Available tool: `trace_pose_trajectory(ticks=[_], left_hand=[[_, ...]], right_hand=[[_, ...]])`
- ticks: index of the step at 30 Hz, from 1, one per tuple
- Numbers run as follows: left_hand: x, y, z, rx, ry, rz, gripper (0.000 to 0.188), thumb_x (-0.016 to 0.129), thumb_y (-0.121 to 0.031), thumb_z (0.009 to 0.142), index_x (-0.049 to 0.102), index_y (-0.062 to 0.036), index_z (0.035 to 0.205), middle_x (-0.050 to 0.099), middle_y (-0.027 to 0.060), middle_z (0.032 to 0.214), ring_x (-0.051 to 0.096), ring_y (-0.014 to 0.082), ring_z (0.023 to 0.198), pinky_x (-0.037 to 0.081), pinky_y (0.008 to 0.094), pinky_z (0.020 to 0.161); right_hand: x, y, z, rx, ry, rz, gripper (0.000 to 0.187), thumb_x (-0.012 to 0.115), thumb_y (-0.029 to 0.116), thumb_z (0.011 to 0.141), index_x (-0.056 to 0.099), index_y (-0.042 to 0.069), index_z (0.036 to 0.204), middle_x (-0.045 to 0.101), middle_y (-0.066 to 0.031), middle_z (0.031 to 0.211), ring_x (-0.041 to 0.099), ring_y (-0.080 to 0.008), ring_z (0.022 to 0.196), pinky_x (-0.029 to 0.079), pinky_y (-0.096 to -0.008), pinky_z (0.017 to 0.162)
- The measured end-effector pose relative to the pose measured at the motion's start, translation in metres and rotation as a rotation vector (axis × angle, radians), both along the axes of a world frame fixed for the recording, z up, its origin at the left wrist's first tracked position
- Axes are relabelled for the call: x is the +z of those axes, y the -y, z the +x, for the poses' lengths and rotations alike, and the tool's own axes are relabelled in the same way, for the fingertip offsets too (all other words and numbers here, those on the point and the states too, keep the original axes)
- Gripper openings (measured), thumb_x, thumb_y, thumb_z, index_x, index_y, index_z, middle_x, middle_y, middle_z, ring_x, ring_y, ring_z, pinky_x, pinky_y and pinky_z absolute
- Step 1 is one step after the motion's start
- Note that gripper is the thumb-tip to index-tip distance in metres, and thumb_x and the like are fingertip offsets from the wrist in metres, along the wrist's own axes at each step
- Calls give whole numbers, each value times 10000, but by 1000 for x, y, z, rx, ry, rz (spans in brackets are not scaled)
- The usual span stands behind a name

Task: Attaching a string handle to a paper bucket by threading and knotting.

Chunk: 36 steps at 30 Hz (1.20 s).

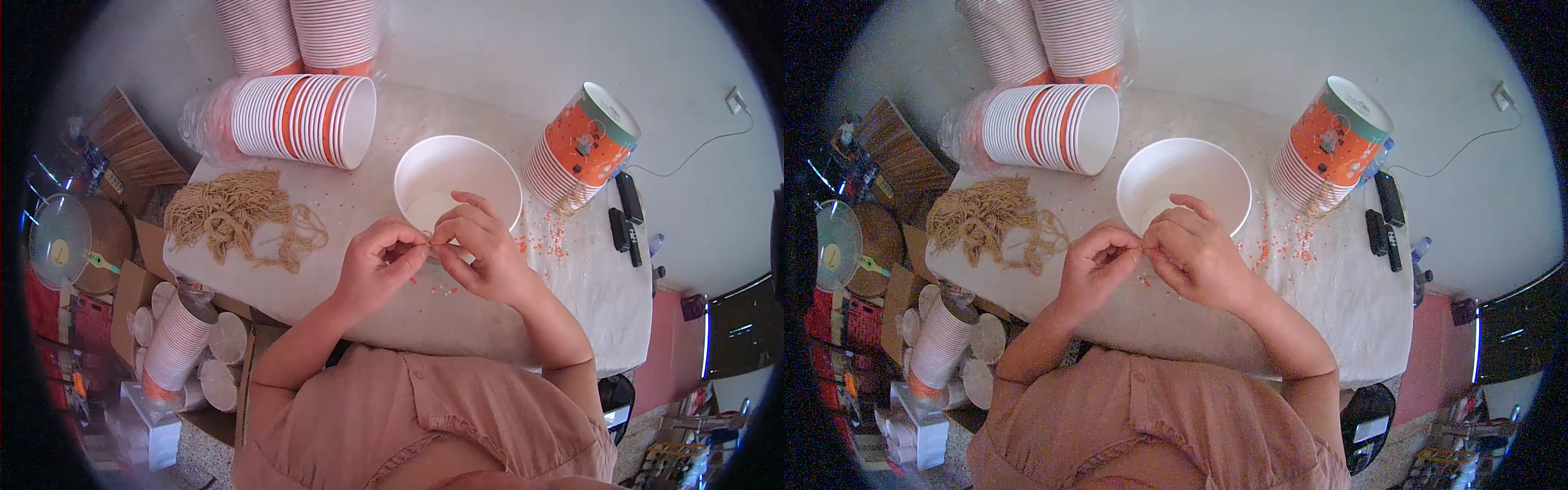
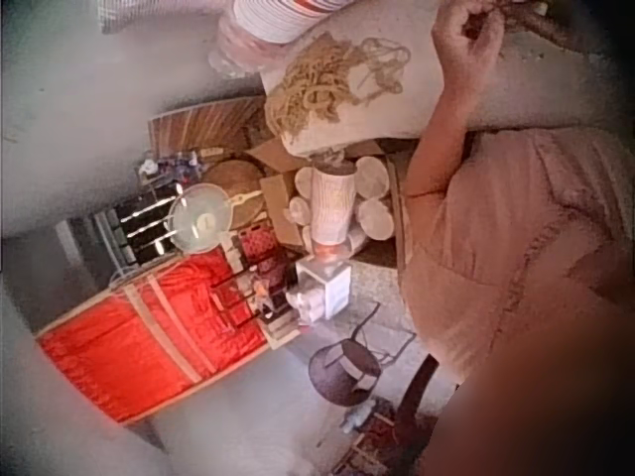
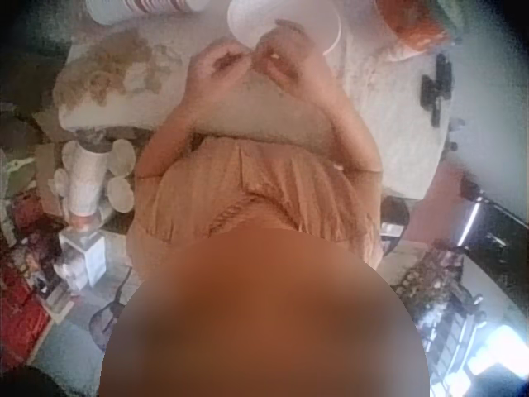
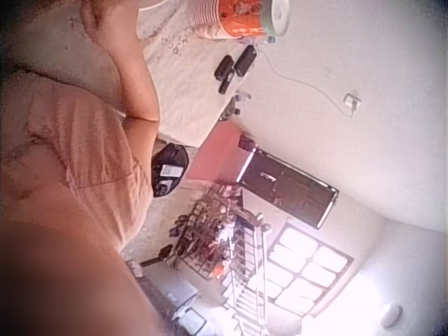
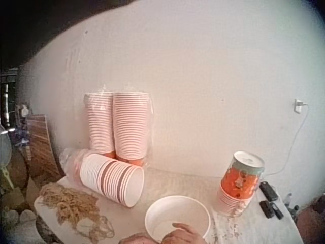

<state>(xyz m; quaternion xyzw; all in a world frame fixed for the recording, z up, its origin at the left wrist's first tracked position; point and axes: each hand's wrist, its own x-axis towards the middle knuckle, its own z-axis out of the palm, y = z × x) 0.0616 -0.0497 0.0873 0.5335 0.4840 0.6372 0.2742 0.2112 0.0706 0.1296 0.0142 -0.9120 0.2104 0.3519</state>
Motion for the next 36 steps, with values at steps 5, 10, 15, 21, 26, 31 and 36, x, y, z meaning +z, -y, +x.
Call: trace_pose_trajectory(ticks=[5,10,15,21,26,31,36], left_hand=[[-6,-2,-1,-22,60,17,24,626,10,868,622,17,891,575,35,914,580,60,713,496,197,582],[-4,0,0,-28,116,16,11,624,3,875,620,11,881,569,28,898,566,54,708,484,193,579],[-3,2,0,-66,195,-29,6,608,-1,892,612,3,889,555,8,868,533,32,692,459,182,569],[-5,4,-2,-125,253,-96,23,601,-25,909,600,-4,917,575,-15,841,523,16,701,457,182,573],[-2,5,0,-139,256,-108,23,602,-27,908,599,-4,908,578,-14,837,523,14,698,461,184,569],[-4,4,-2,-143,251,-105,23,603,-28,907,598,-6,905,579,-13,831,525,17,698,468,187,568],[-1,4,-2,-125,243,-68,16,600,-23,908,596,-9,902,577,-10,831,529,19,694,465,183,570]], right_hand=[[1,-1,-1,12,1,17,163,664,-14,730,577,70,839,612,-43,838,618,-213,817,399,-497,1014],[-2,0,-1,5,-12,31,170,669,-12,719,576,69,837,611,-50,841,618,-220,819,403,-502,1009],[-2,1,0,7,-7,44,176,675,-11,707,580,59,838,611,-65,851,618,-242,825,428,-495,988],[-1,3,-1,5,-27,31,185,676,-18,703,587,45,852,610,-83,859,616,-278,837,479,-457,929],[0,5,-1,8,-13,12,184,675,-24,701,595,43,854,609,-89,859,615,-290,840,481,-459,921],[2,5,-2,-5,-5,27,176,676,-17,701,591,42,844,608,-88,855,614,-292,843,476,-462,926],[3,2,-3,9,14,36,167,679,-7,710,586,42,840,607,-85,848,615,-287,852,467,-465,938]])
